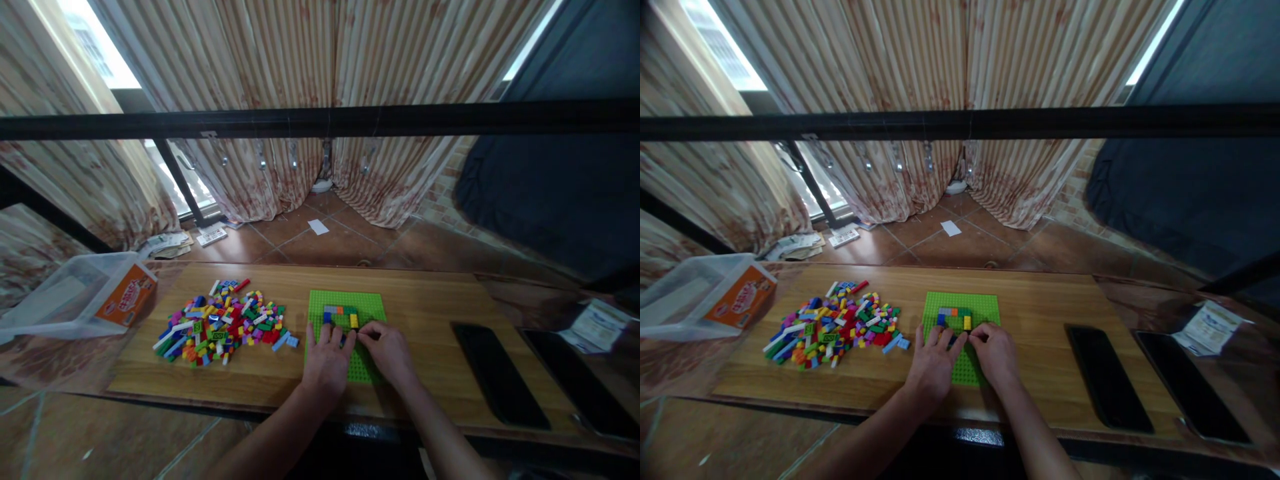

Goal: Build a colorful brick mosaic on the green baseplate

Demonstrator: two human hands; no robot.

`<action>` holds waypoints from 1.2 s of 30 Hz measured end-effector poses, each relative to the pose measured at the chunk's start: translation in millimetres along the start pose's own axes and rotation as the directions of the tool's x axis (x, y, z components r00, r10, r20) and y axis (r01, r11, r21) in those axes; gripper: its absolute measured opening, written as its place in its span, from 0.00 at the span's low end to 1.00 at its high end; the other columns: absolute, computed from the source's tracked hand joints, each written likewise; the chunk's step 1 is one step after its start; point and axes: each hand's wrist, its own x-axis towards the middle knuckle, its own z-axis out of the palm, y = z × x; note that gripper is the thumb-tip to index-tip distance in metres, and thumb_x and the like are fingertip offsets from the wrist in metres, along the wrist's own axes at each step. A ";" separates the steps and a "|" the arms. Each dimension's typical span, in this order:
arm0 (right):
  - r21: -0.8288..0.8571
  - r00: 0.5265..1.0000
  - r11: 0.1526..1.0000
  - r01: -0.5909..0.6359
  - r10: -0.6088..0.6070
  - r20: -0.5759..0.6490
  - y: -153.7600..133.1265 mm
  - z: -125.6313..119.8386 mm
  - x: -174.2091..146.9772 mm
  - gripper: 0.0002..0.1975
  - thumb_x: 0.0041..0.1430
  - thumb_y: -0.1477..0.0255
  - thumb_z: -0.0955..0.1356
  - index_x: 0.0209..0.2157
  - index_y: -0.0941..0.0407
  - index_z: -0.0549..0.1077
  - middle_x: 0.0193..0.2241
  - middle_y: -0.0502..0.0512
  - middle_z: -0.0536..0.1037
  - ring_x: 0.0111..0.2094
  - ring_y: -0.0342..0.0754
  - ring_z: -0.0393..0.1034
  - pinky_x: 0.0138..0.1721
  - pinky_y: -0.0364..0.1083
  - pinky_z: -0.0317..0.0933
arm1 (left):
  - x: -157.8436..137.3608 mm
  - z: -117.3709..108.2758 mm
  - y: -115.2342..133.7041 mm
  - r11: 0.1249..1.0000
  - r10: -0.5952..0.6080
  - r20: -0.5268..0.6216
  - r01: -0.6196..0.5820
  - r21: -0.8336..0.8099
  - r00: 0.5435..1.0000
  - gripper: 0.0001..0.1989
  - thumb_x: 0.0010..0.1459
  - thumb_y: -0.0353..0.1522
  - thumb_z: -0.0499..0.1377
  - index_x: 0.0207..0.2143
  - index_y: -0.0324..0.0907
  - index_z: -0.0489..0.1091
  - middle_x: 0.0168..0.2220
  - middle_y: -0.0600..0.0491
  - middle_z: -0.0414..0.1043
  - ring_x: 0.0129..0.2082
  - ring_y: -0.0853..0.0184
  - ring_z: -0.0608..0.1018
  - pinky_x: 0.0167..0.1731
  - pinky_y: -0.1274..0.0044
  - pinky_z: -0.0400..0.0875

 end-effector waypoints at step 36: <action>0.048 0.988 0.987 0.152 -0.151 -0.032 -11.5 -4.8 -11.3 0.12 0.56 0.65 0.63 0.30 0.53 0.76 0.33 0.54 0.78 0.35 0.50 0.72 0.41 0.49 0.64 | -117.9 -7.1 -44.6 0.914 -0.137 -0.220 0.038 -0.403 0.966 0.18 0.61 0.25 0.48 0.53 0.43 0.66 0.50 0.46 0.71 0.50 0.63 0.72 0.50 0.68 0.71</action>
